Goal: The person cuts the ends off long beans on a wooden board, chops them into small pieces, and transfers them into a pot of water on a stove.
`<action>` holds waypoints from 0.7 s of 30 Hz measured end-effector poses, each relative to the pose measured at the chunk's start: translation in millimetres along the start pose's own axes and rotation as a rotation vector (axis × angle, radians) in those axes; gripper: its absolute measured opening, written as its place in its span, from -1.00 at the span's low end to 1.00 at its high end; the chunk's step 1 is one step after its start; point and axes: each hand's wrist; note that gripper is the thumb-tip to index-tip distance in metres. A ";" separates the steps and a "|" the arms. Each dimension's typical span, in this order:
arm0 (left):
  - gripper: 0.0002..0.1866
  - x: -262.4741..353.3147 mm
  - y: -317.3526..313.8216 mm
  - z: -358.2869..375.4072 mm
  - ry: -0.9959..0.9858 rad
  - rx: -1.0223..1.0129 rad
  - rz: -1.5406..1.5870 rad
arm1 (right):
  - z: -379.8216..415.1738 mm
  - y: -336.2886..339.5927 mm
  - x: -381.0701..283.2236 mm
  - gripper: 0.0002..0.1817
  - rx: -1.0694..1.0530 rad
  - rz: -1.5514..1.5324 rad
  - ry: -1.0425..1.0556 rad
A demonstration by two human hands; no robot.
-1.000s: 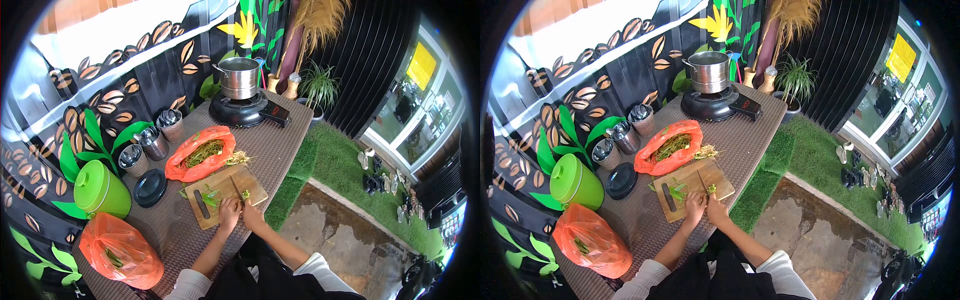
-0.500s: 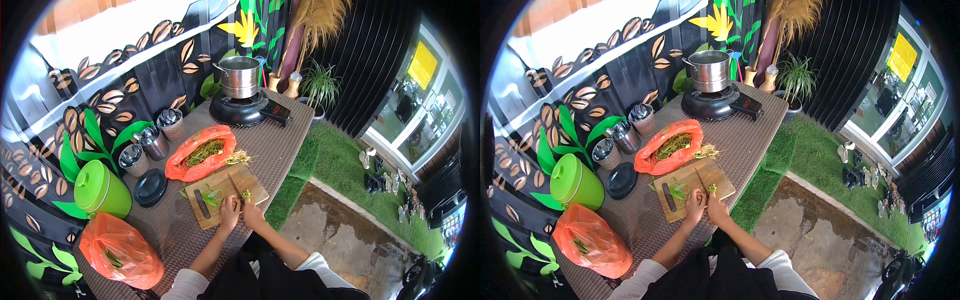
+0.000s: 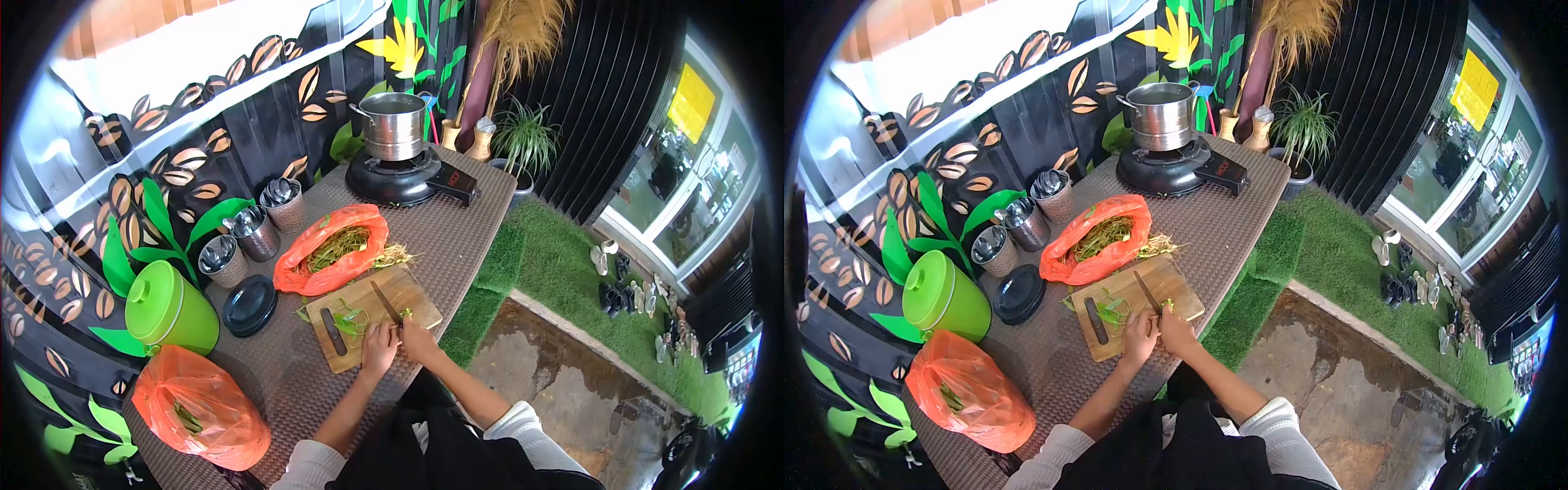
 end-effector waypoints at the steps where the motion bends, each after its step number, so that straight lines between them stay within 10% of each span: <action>1: -0.88 -0.5 -0.9 0.8 0.052 0.000 0.050 | 0.2 2.8 1.7 -0.68 -0.024 0.013 0.047; 8: -0.85 3.6 6.8 -5.4 0.395 -0.086 0.363 | 15.7 -18.5 -14.3 -0.68 0.026 0.013 -0.096; 21: -0.80 6.2 9.5 0.1 0.192 -0.036 0.169 | 12.6 -7.5 -19.4 -0.70 -0.005 -0.008 -0.106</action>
Point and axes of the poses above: each hand's wrist, its own z-axis away from the middle knuckle, its own y-axis out of the back of the hand, x = y × z, and after that the axes turned 6 degrees about -z, right-handed
